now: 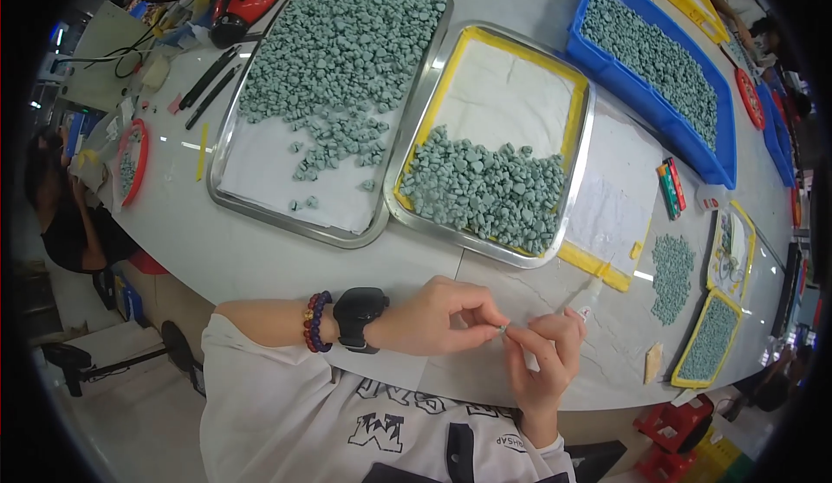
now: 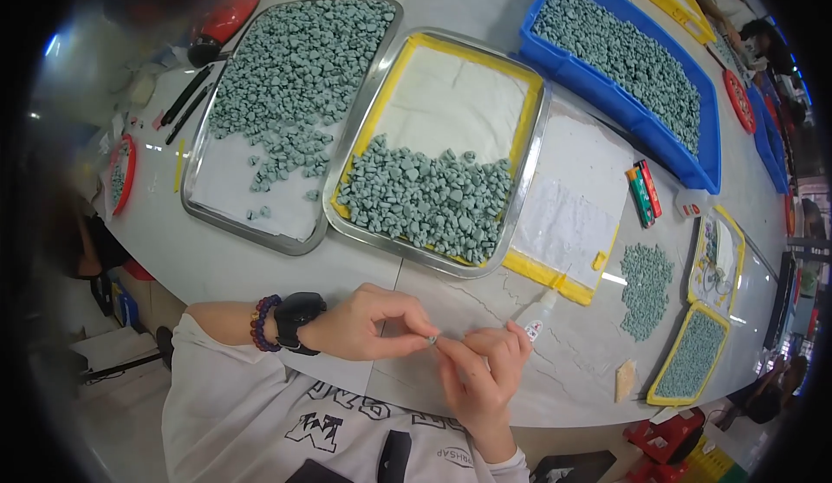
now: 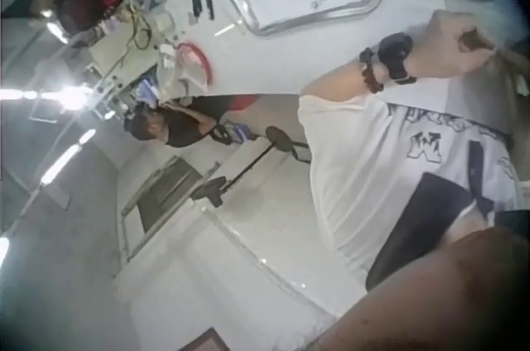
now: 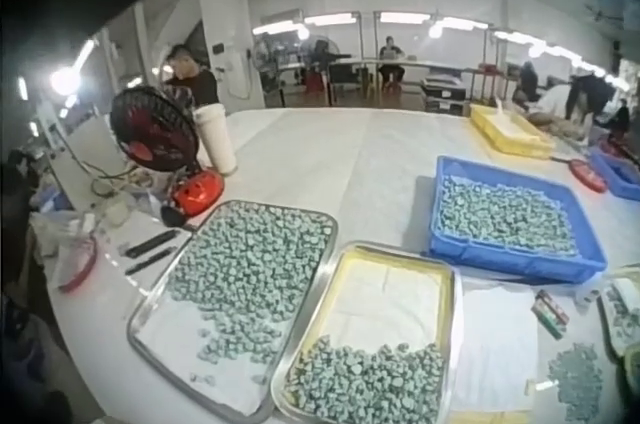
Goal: Applying glue to small green plastic toy components and joining them together.
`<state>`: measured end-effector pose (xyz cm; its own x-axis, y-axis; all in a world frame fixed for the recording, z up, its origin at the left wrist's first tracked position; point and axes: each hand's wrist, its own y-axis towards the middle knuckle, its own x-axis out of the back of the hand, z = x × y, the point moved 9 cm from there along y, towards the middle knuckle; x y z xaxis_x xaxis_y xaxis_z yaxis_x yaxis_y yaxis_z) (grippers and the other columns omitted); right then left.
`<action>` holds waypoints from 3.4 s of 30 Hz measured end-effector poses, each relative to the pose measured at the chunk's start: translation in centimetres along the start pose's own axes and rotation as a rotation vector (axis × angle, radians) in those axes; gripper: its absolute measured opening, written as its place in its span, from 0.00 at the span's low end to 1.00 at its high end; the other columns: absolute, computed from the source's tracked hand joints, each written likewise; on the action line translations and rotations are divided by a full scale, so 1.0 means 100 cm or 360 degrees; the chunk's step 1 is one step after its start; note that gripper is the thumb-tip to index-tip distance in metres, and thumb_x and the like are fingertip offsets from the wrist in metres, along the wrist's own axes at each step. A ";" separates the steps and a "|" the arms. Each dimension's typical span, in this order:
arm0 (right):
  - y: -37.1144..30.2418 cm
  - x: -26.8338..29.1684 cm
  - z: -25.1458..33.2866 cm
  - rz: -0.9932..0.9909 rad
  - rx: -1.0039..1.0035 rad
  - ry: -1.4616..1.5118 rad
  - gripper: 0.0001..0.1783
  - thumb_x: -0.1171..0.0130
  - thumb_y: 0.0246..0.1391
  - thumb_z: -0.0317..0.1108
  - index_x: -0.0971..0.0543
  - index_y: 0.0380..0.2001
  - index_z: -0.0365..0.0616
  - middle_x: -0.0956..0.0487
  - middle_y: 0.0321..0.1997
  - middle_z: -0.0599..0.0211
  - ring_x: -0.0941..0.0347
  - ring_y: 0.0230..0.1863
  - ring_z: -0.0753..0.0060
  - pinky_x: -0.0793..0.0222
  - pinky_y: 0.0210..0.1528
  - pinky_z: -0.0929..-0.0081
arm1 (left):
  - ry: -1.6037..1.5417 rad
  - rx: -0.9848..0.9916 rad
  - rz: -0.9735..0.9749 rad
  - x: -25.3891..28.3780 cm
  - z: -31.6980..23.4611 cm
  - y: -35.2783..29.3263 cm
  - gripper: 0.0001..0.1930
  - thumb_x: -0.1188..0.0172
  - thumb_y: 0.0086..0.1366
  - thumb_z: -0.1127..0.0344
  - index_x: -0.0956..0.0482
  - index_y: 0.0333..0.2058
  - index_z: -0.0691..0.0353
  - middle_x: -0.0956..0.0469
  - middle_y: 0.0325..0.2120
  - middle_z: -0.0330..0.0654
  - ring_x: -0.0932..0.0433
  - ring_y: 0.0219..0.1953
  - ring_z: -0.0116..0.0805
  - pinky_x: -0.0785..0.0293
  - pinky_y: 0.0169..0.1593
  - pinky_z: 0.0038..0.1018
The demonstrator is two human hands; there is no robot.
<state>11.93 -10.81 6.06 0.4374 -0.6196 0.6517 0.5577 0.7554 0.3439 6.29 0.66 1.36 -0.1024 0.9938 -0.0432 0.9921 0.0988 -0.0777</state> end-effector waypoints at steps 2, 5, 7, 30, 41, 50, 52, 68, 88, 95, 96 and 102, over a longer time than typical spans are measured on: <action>0.000 0.001 -0.003 0.0015 0.0015 0.0012 0.15 0.34 0.30 0.25 0.20 0.29 0.49 0.29 0.28 0.72 0.31 0.34 0.67 0.43 0.53 0.59 | 0.0146 -0.0064 -0.0011 0.014 -0.022 -0.003 0.08 0.38 0.54 0.77 0.22 0.35 0.66 0.21 0.29 0.42 0.23 0.29 0.25 0.27 0.32 0.22; -0.005 0.005 -0.016 -0.0077 -0.0139 0.0138 0.13 0.35 0.35 0.30 0.20 0.30 0.48 0.28 0.29 0.71 0.30 0.34 0.66 0.44 0.53 0.59 | 0.0748 -0.0266 -0.0414 0.080 -0.061 -0.022 0.09 0.38 0.52 0.77 0.22 0.34 0.65 0.22 0.28 0.39 0.24 0.25 0.28 0.30 0.30 0.20; -0.003 0.000 -0.005 -0.0043 -0.0084 0.0216 0.12 0.36 0.37 0.32 0.20 0.31 0.47 0.28 0.29 0.70 0.30 0.34 0.66 0.44 0.54 0.59 | 0.1117 -0.0160 -0.0934 0.149 -0.066 -0.051 0.09 0.40 0.54 0.75 0.23 0.37 0.64 0.23 0.31 0.41 0.24 0.30 0.32 0.28 0.31 0.23; -0.015 0.003 -0.017 -0.0049 -0.0113 0.0276 0.13 0.51 0.53 0.39 0.22 0.31 0.42 0.26 0.28 0.65 0.30 0.33 0.63 0.41 0.52 0.57 | 0.0768 0.0029 -0.1312 0.255 -0.012 -0.023 0.18 0.34 0.49 0.73 0.26 0.39 0.65 0.27 0.30 0.39 0.27 0.24 0.25 0.30 0.28 0.20; -0.007 0.005 -0.011 0.0008 -0.0034 0.0329 0.12 0.50 0.54 0.35 0.23 0.28 0.38 0.26 0.24 0.62 0.30 0.28 0.62 0.35 0.44 0.60 | 0.1718 -0.0252 -0.0753 0.174 -0.040 -0.016 0.15 0.38 0.51 0.74 0.27 0.39 0.62 0.30 0.35 0.40 0.27 0.28 0.30 0.30 0.30 0.20; -0.008 0.007 -0.009 -0.0059 -0.0031 0.0331 0.09 0.47 0.52 0.31 0.23 0.27 0.36 0.26 0.24 0.60 0.30 0.28 0.62 0.33 0.40 0.66 | 0.1718 -0.0356 -0.0897 0.215 -0.054 0.008 0.12 0.41 0.52 0.74 0.27 0.37 0.62 0.32 0.36 0.42 0.27 0.30 0.37 0.29 0.32 0.26; -0.007 0.008 -0.009 -0.0058 -0.0037 0.0357 0.09 0.47 0.52 0.31 0.23 0.27 0.36 0.26 0.24 0.60 0.30 0.28 0.62 0.33 0.38 0.68 | 0.1771 -0.0393 -0.0945 0.205 -0.071 -0.001 0.11 0.42 0.52 0.74 0.28 0.36 0.63 0.32 0.36 0.43 0.26 0.30 0.41 0.28 0.33 0.29; -0.009 0.009 -0.011 -0.0080 -0.0052 0.0317 0.05 0.45 0.50 0.27 0.23 0.26 0.36 0.26 0.24 0.60 0.29 0.27 0.64 0.34 0.31 0.74 | 0.1701 -0.0167 -0.0444 0.188 -0.029 0.003 0.15 0.40 0.50 0.71 0.27 0.40 0.60 0.32 0.42 0.43 0.28 0.43 0.41 0.30 0.43 0.33; -0.009 0.006 -0.011 -0.0085 -0.0039 0.0282 0.03 0.45 0.48 0.23 0.22 0.26 0.36 0.25 0.24 0.60 0.29 0.26 0.64 0.35 0.29 0.75 | 0.2442 -0.0493 -0.0621 0.244 -0.042 0.066 0.26 0.43 0.60 0.60 0.36 0.55 0.59 0.40 0.57 0.49 0.43 0.61 0.48 0.48 0.62 0.43; -0.007 0.003 -0.012 -0.0031 -0.0034 0.0307 0.03 0.46 0.47 0.23 0.22 0.26 0.36 0.25 0.23 0.60 0.29 0.25 0.64 0.35 0.29 0.75 | 0.2147 -0.0374 -0.1018 0.284 -0.066 0.038 0.26 0.42 0.58 0.61 0.36 0.55 0.61 0.40 0.56 0.50 0.41 0.59 0.49 0.46 0.61 0.41; -0.005 0.005 -0.012 -0.0041 -0.0029 0.0305 0.03 0.46 0.47 0.23 0.22 0.26 0.36 0.25 0.23 0.60 0.29 0.25 0.64 0.35 0.29 0.75 | 0.2197 -0.0389 -0.0990 0.276 -0.071 0.028 0.29 0.42 0.57 0.59 0.37 0.56 0.60 0.42 0.57 0.50 0.43 0.60 0.50 0.47 0.62 0.42; -0.001 0.003 -0.012 -0.0007 -0.0022 0.0354 0.04 0.46 0.47 0.23 0.22 0.26 0.36 0.25 0.23 0.61 0.29 0.25 0.65 0.35 0.29 0.75 | 0.2721 -0.0174 -0.0438 0.245 -0.055 -0.016 0.43 0.39 0.51 0.45 0.46 0.61 0.57 0.50 0.62 0.53 0.50 0.64 0.52 0.55 0.65 0.46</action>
<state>12.89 -11.35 5.38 0.5790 -0.6560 0.4842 0.5691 0.7504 0.3362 2.57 25.08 5.87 -0.1405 -0.1316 0.9813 0.9677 0.1913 0.1643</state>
